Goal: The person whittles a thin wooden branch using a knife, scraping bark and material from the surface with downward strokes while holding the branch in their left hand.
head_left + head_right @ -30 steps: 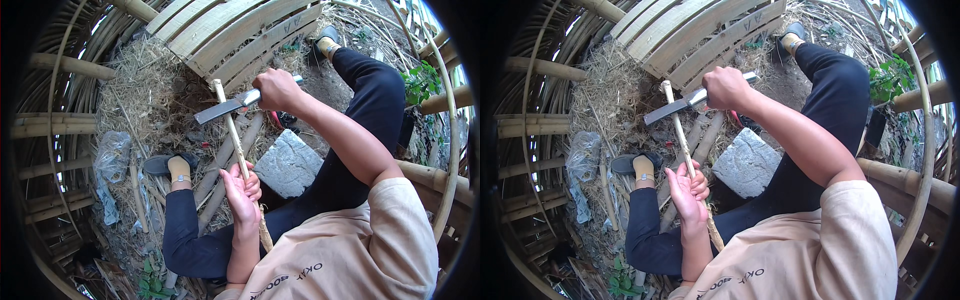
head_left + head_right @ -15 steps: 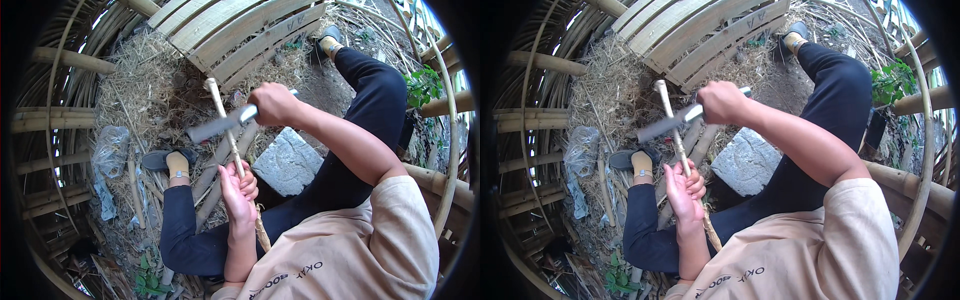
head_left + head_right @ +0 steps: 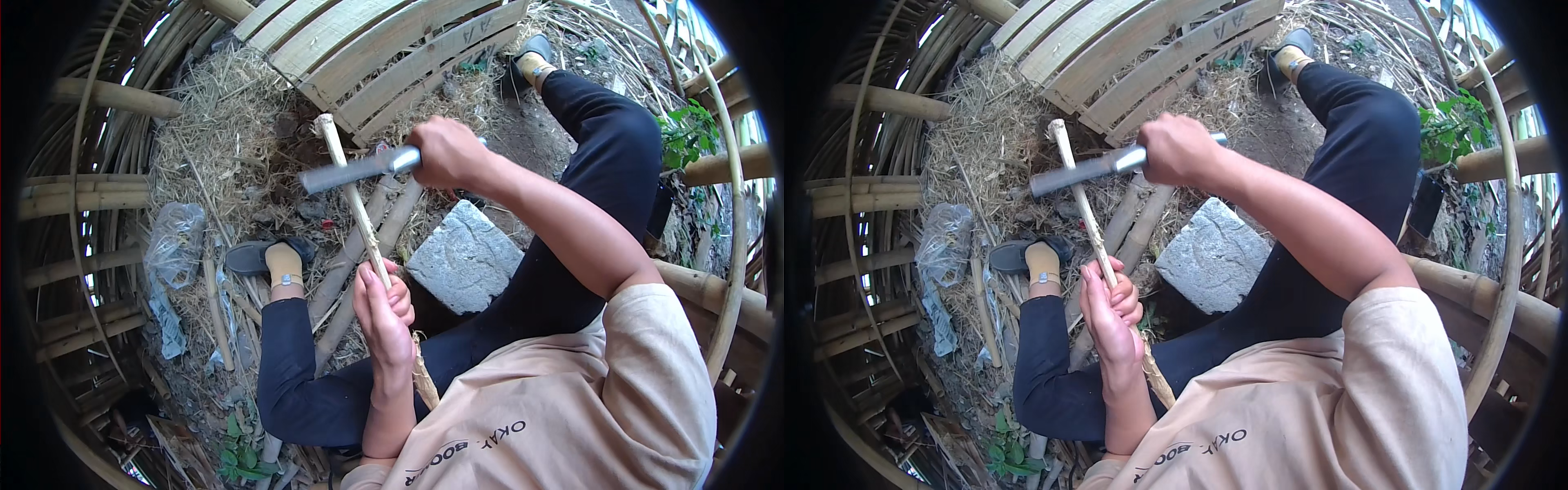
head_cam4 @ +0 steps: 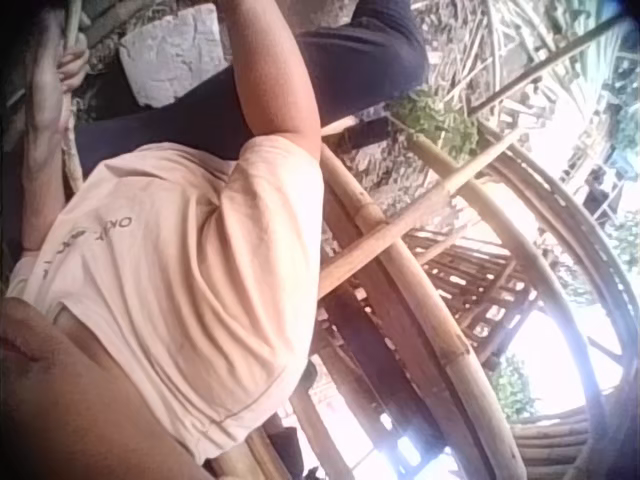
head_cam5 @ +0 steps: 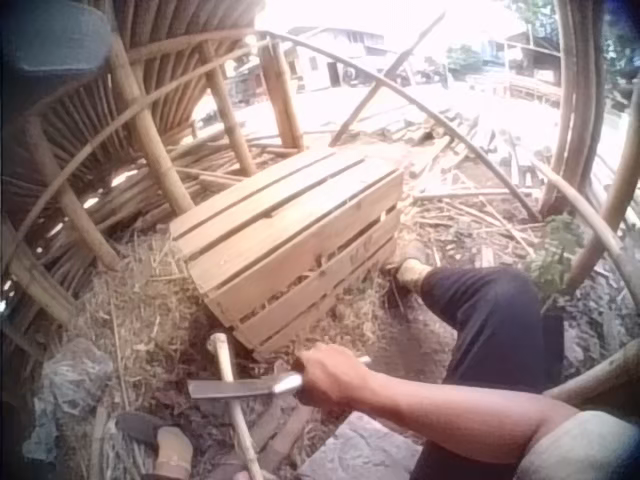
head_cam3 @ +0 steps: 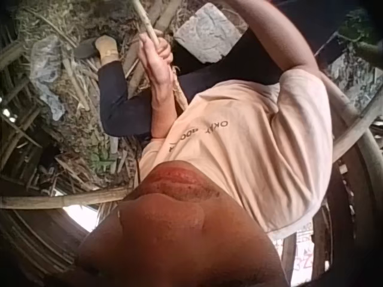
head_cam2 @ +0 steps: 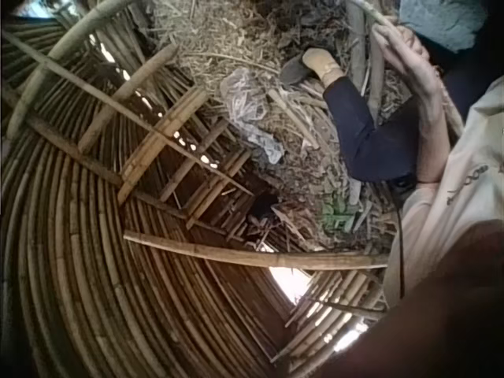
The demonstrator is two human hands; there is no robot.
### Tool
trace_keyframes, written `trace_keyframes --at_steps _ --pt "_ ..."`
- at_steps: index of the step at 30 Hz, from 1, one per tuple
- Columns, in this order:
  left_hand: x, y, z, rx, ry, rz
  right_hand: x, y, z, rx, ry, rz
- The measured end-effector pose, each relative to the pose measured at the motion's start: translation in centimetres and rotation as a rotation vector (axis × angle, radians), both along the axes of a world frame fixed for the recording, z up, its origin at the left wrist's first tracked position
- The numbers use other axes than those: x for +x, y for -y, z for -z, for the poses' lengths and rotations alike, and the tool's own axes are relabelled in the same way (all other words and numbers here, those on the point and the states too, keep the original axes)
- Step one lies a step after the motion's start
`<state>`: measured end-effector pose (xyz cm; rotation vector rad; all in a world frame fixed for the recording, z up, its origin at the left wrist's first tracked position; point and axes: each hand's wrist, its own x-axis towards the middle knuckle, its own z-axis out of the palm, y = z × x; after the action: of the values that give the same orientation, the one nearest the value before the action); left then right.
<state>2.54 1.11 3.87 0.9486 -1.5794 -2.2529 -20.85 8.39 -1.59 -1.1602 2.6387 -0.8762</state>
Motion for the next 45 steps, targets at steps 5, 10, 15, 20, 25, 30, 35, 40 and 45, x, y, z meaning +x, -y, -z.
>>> trace_keyframes --at_steps 5,10,15,20,25,30,35,40,45 --pt "-0.2 0.5 0.3 0.075 0.012 -0.009 -1.2 -0.3 -0.9 0.013 -0.139 -0.036" --pt "-0.3 0.4 0.2 0.083 0.008 0.002 0.7 -0.7 -1.6 0.075 -0.141 -0.111" --pt "-0.5 0.6 0.9 0.114 0.039 0.001 -0.3 -0.9 -2.7 0.129 -0.112 0.021" --pt "-0.8 -0.1 0.0 0.133 0.006 0.051 -0.6 -1.6 -2.9 0.11 -0.183 -0.225" --pt "-1.3 0.4 1.4 0.263 0.081 0.014 -2.7 -1.2 -1.4 0.108 -0.233 -0.046" --pt "-0.9 0.7 1.5 0.277 0.04 0.036 -1.3 -1.0 -1.2 0.165 -0.222 -0.153" --pt "-1.0 0.7 2.1 0.246 0.093 0.026 -1.5 -1.4 -1.2 0.114 -0.179 -0.113" --pt "-1.5 0.3 1.5 0.245 0.074 0.058 -3.2 -1.8 0.0 0.131 -0.094 0.137" --pt "-2.2 -0.3 2.3 0.233 0.104 0.074 -1.7 -2.8 -1.3 0.142 -0.235 -0.231"
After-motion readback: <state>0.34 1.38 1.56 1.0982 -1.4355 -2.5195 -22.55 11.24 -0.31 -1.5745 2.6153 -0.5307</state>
